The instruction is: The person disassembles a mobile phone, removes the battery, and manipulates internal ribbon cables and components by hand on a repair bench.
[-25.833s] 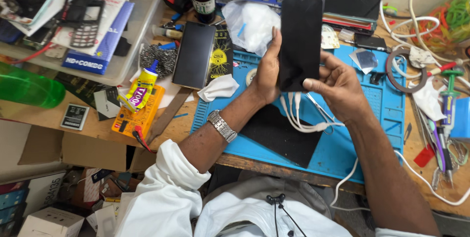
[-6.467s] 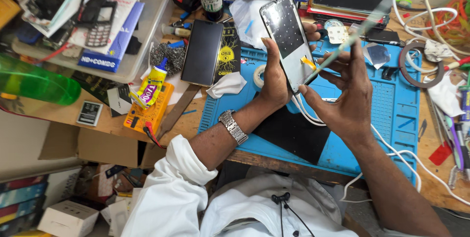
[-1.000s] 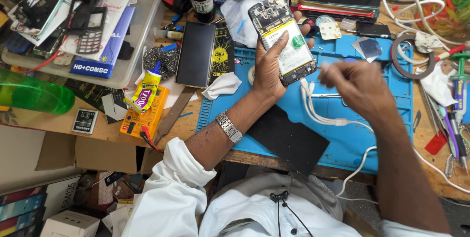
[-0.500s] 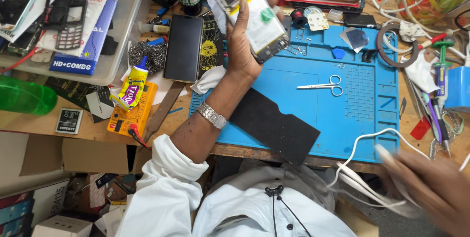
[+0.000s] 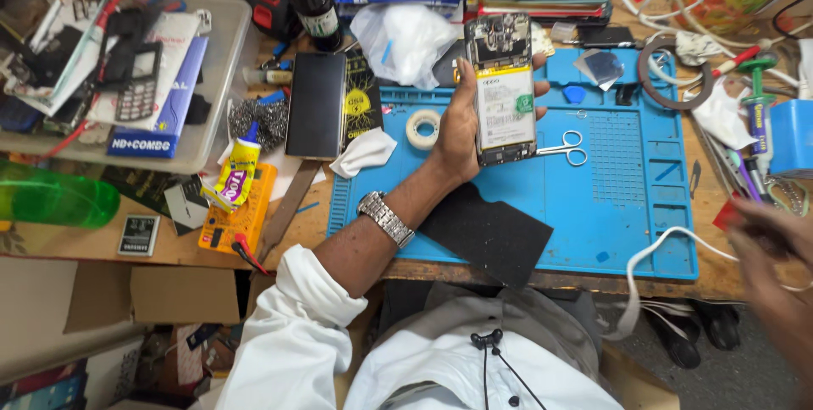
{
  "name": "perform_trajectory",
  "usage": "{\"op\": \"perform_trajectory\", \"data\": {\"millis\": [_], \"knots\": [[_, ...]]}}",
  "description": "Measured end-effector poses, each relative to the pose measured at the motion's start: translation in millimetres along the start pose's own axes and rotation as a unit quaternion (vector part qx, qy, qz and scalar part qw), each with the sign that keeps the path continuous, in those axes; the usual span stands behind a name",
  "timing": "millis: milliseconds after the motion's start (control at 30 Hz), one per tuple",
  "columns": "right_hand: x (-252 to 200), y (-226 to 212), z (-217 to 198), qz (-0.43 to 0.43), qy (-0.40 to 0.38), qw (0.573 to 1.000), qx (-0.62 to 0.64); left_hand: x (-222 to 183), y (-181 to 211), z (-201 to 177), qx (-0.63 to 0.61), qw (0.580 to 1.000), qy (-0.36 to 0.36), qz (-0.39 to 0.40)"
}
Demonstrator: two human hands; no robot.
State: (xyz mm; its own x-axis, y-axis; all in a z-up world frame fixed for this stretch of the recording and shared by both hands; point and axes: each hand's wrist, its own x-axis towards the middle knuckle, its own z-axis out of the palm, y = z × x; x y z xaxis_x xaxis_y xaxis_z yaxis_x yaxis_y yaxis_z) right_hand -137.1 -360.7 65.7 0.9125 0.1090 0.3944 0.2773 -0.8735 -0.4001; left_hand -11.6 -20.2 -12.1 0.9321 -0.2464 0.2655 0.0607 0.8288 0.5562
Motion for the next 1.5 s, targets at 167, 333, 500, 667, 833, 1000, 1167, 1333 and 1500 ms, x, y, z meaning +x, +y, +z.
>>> {"op": "perform_trajectory", "data": {"millis": [167, 333, 500, 667, 833, 1000, 1167, 1333, 1500], "knots": [[88.0, -77.8, 61.1, -0.195, -0.007, 0.973, 0.125, -3.9, -0.6, 2.7, 0.038, 0.999, -0.021, -0.014], [138.3, -107.8, 104.2, -0.284, 0.006, 0.949, 0.132, -5.5, -5.2, -2.4, 0.05, 0.998, -0.002, -0.022], [141.6, -115.5, 115.3, -0.298, 0.016, 0.948, 0.111, -7.3, -13.5, -8.7, 0.073, 0.996, 0.031, -0.039], [139.4, -117.3, 119.7, -0.288, 0.013, 0.953, 0.097, -6.5, -14.2, -6.9, 0.066, 0.996, 0.041, -0.036], [134.5, -116.2, 124.2, -0.281, 0.03, 0.955, 0.085, -6.8, -14.7, -5.1, 0.146, 0.987, 0.05, -0.043], [127.1, -116.2, 131.5, -0.27, 0.061, 0.96, 0.039, -6.5, -18.9, -7.4, 0.209, 0.976, 0.059, -0.025], [138.2, -110.2, 140.4, -0.244, 0.063, 0.963, 0.09, -5.6, -20.4, -7.9, 0.268, 0.96, 0.074, -0.038], [140.1, -99.2, 137.1, -0.184, 0.015, 0.954, 0.235, -6.3, -8.3, 6.5, 0.185, 0.981, 0.026, -0.051], [131.4, -96.8, 131.3, -0.169, 0.042, 0.952, 0.251, -6.0, -1.7, 8.7, 0.072, 0.997, 0.004, -0.037]]}}
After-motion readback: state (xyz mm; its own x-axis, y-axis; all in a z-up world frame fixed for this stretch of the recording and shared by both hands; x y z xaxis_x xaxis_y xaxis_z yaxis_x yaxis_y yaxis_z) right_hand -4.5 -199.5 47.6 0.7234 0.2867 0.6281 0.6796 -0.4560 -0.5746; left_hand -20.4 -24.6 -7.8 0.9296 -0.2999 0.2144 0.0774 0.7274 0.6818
